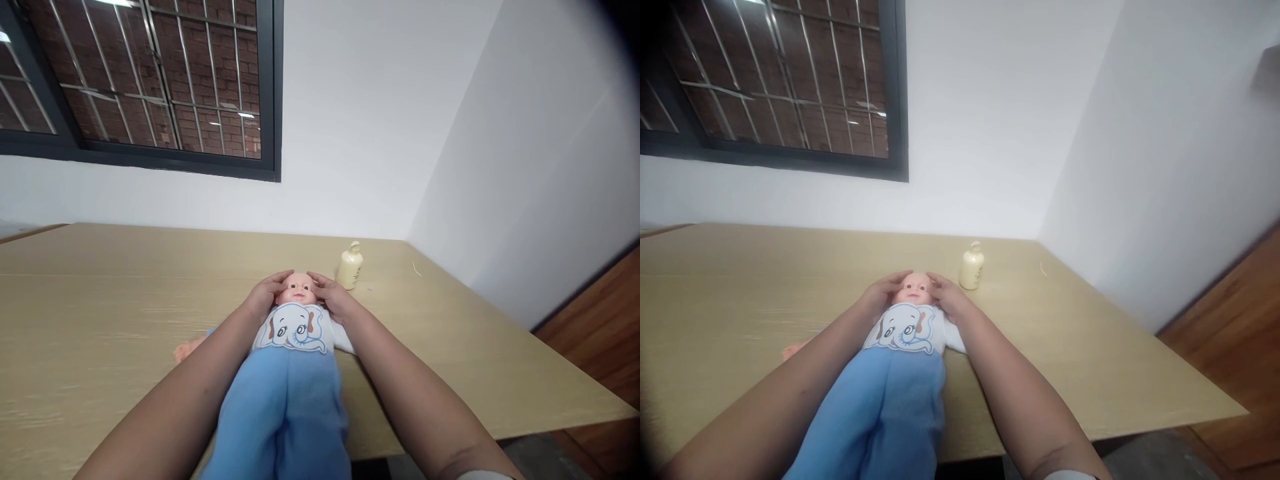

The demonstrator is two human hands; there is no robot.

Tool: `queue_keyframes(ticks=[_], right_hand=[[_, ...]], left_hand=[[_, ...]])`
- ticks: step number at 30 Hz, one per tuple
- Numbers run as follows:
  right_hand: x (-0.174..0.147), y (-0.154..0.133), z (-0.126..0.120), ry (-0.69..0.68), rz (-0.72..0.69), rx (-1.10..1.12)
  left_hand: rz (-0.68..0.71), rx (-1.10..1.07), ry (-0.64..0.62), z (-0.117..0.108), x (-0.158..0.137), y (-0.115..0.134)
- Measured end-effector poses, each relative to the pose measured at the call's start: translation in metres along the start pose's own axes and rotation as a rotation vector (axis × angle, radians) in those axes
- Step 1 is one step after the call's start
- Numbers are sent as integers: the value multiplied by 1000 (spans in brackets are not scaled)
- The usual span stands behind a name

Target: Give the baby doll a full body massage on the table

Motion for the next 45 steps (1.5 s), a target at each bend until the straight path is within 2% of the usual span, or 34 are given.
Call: queue_keyframes(ticks=[5, 9, 13, 20, 26, 30, 38, 42, 45], right_hand=[[-3, -4, 2, 12, -37, -4], [-1, -4, 4, 19, -125, -81], [-1, -4, 7, 71, -191, -228], [4, -5, 10, 157, -174, -344], [8, -1, 11, 87, -172, -193], [5, 1, 10, 27, -115, -42], [-2, 3, 6, -87, -31, 101], [-7, -2, 5, -111, -3, 116], [-8, -3, 6, -126, -8, 103]], left_hand=[[47, 64, -43, 5, 0, 0], [65, 109, -79, 8, -1, -1], [128, 193, -55, 8, -1, 4], [181, 275, -8, 7, 2, 7], [151, 208, -52, 14, -1, 8], [120, 143, -78, 13, -2, 6], [-90, -107, -51, 4, -7, 4], [-93, -139, -72, 4, -9, 7], [-35, -98, -121, 7, -8, 5]])
Point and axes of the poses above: each hand's wrist, its own x-axis towards the middle knuckle, its own z-axis out of the palm, y = z × x, the point moved 4 cm from there along x, towards the middle knuckle, and after that the axes turned 9 degrees about z, right-handed, at the moved point
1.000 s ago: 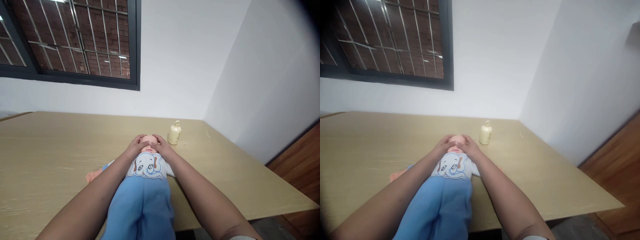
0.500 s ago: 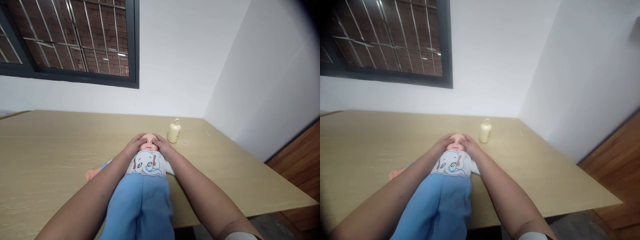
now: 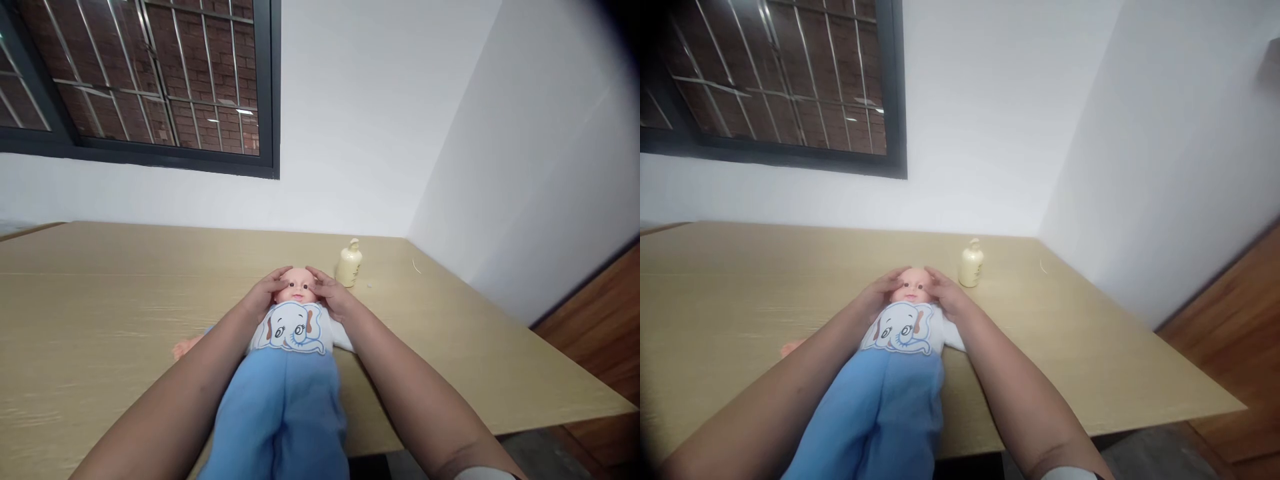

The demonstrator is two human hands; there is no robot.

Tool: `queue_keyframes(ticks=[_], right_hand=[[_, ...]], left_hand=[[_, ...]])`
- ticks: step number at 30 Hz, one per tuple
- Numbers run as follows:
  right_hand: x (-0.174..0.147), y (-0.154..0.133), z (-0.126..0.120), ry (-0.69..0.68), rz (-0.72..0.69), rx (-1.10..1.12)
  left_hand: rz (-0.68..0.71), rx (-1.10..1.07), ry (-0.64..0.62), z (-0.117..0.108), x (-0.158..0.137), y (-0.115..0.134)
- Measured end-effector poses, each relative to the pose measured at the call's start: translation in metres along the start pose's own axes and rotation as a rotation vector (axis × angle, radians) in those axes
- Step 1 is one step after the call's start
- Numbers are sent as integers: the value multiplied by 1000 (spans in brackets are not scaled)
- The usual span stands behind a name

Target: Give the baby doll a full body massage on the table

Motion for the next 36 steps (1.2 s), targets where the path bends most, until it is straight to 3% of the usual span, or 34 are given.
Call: queue_keyframes(ticks=[5, 10, 18, 26, 31, 36], right_hand=[[8, 2, 1, 113, -105, -177], [19, 5, -2, 248, -133, -307], [18, 8, -2, 109, -95, -124], [10, 6, -1, 29, -21, -3], [3, 2, -1, -10, 9, 13], [0, 0, 1, -4, 7, -25]], left_hand=[[104, 216, 35, 1, 9, -4], [115, 274, 66, 2, 13, -4], [105, 250, 67, 6, 6, 0], [22, 75, 40, 4, 2, -1], [-15, -35, 29, 3, -2, 3], [-11, 0, 21, 5, -3, 2]])
Point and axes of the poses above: each hand's wrist, its own x-axis towards the middle knuckle, its own z-axis out of the palm, y = z × x, the point moved 4 cm from there along x, towards the middle knuckle, and after that the axes turned 9 degrees about z, right-handed, at the moved point
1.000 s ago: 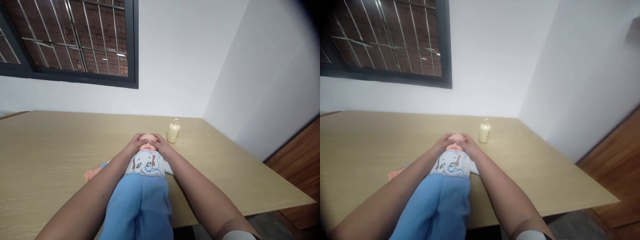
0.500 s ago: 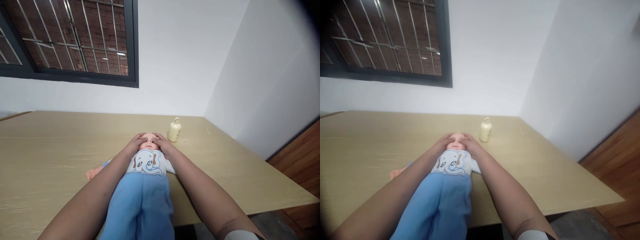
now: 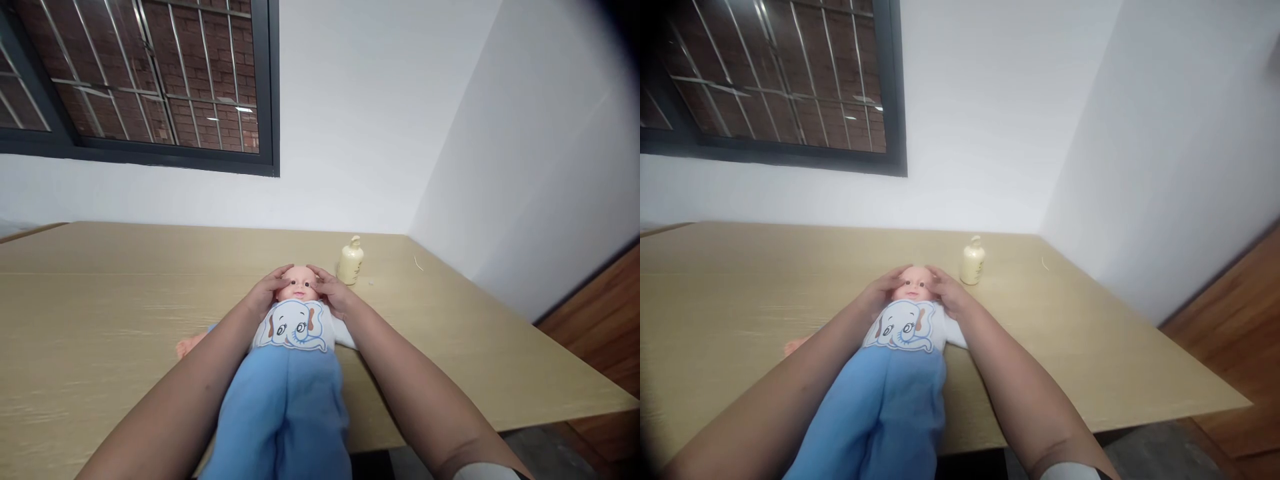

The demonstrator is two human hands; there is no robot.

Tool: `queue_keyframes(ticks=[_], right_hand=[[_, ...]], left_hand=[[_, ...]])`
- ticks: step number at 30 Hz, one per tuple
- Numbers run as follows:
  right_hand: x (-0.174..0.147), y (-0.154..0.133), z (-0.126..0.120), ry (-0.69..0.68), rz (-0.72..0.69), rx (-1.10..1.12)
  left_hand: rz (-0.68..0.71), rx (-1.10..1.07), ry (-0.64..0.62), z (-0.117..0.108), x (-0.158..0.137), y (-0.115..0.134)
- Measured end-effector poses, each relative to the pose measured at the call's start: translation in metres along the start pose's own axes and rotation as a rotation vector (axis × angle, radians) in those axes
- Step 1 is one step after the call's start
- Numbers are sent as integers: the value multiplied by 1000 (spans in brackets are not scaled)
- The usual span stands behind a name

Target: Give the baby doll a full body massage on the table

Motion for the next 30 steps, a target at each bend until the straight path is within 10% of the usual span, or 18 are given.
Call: queue_keyframes(ticks=[13, 30], right_hand=[[18, 5, -5, 244, -190, -313], [4, 2, 2, 88, -73, -51]], left_hand=[[145, 315, 51, -8, 18, -6], [46, 72, -1, 2, 2, -2]])
Point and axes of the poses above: each hand's wrist, its own x-axis towards the middle knuckle, its own z-axis out of the palm, y = z × x, the point moved 4 cm from there along x, towards the middle knuckle, and after that the axes turned 9 degrees about z, right-handed, at the moved point
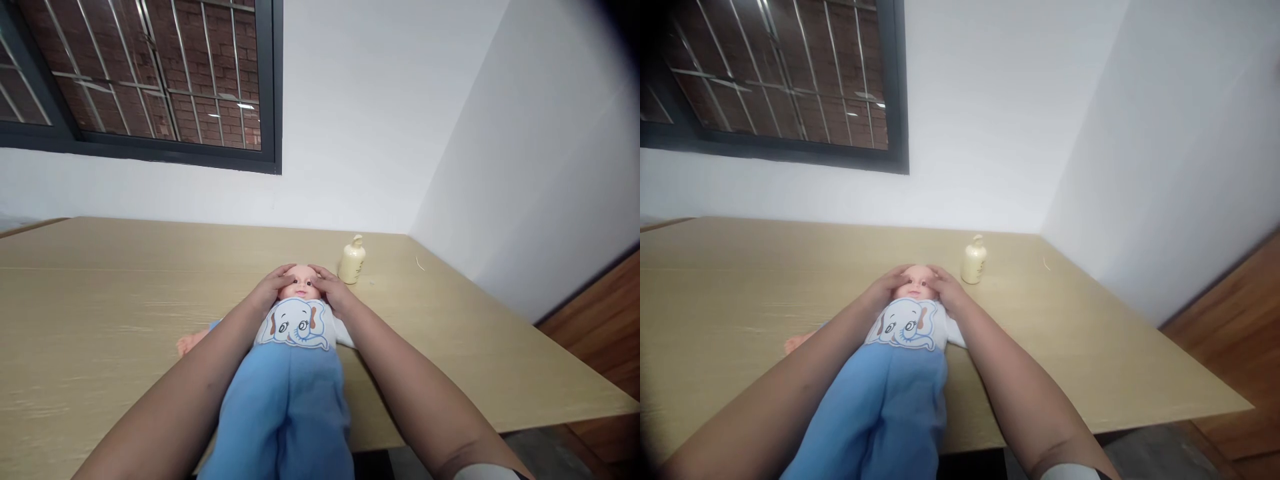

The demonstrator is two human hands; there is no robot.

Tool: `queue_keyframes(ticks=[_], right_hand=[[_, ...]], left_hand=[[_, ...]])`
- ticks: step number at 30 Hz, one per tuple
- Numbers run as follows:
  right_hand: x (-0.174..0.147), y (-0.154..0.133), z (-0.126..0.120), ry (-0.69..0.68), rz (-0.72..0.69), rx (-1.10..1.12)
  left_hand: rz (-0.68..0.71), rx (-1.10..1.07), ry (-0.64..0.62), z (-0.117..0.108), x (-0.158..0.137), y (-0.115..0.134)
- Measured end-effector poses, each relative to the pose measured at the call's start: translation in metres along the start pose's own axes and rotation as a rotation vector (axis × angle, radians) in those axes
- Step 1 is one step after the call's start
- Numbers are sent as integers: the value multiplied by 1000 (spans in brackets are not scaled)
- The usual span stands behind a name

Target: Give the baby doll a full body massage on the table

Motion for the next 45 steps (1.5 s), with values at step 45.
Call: queue_keyframes(ticks=[45], right_hand=[[-4, -2, -4, -40, 58, 60]], left_hand=[[-36, -105, 37, -1, -3, 2]])
Point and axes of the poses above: each hand's wrist, its own x-axis towards the middle knuckle, its own z-axis out of the palm, y = z × x, the point moved 4 cm from there along x, towards the middle knuckle, and after that the axes turned 9 degrees about z, right-handed, at the moved point
